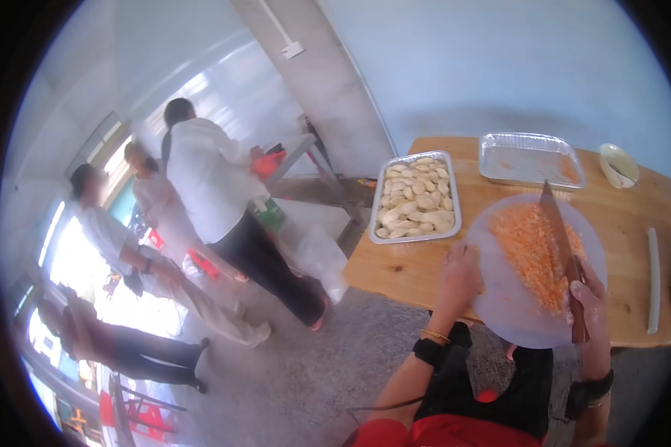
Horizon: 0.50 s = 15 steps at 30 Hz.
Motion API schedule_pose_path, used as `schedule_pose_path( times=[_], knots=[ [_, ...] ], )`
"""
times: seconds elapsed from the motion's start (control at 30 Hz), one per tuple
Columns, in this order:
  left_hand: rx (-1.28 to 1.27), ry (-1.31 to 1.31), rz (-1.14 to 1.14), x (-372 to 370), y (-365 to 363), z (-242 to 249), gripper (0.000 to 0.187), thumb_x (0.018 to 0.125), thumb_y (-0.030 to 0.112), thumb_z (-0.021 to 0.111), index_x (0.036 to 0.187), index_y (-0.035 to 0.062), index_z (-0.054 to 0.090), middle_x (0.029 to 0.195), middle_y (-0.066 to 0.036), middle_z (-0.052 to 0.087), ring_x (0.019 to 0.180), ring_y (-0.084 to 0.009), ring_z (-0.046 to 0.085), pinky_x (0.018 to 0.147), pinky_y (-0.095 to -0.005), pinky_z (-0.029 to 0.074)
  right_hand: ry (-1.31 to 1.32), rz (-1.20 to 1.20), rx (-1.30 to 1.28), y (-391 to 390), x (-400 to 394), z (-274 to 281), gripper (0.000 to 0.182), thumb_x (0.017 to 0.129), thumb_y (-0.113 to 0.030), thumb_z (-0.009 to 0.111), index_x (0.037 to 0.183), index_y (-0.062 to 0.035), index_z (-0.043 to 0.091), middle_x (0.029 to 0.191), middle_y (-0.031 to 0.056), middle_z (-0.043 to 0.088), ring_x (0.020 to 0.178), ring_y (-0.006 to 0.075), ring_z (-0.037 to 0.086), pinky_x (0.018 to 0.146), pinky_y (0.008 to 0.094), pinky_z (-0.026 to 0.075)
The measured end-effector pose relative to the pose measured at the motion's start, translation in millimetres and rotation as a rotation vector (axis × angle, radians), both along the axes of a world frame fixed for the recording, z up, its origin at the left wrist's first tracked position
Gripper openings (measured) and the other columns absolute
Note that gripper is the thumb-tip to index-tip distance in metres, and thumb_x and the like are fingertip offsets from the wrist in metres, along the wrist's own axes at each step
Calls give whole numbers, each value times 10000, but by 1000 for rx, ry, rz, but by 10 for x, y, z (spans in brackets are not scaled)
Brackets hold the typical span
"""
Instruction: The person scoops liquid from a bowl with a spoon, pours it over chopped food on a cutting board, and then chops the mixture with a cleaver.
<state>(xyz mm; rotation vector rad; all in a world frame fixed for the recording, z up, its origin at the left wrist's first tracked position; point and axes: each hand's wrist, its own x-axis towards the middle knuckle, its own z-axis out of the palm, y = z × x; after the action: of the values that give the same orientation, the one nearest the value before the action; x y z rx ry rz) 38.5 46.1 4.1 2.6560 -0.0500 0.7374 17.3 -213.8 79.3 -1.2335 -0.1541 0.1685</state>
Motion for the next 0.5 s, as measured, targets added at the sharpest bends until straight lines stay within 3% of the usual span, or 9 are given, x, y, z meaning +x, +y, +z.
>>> schedule_pose_path(
  times=[0.27, 0.33, 0.43, 0.5],
  knots=[
    [-20, 13, 34, 38, -10, -70, 445, 751, 67, 518, 1176, -52, 455, 1238, -220, 448, 1198, -366, 408, 1022, -471, 310, 0, 40, 27, 38, 20, -140, 580, 831, -152, 513, 1345, 44, 329, 644, 12, 503, 412, 72, 449, 367, 190, 390],
    [-29, -122, 26, 52, -12, -83, 335, 742, 62, 507, 1066, -23, 498, 1167, -227, 480, 1146, -358, 450, 970, -471, 349, 51, -124, 130, 128, -39, -37, 586, 826, -153, 522, 1341, 50, 328, 640, 12, 500, 413, 77, 453, 370, 192, 395],
    [-53, -131, 33, 45, -27, -81, 324, 736, 55, 508, 1050, -22, 498, 1163, -227, 483, 1157, -365, 441, 978, -476, 345, -69, -202, 188, 192, 25, -125, 589, 823, -160, 530, 1335, 56, 333, 634, 12, 496, 429, 80, 464, 373, 192, 394],
    [-68, -121, 30, 42, -47, -81, 314, 735, 48, 504, 1041, -20, 497, 1163, -226, 483, 1161, -369, 438, 985, -479, 340, -53, -79, 94, 90, 0, -129, 595, 821, -170, 536, 1332, 58, 335, 636, 9, 495, 440, 79, 470, 376, 191, 392]
  ],
)
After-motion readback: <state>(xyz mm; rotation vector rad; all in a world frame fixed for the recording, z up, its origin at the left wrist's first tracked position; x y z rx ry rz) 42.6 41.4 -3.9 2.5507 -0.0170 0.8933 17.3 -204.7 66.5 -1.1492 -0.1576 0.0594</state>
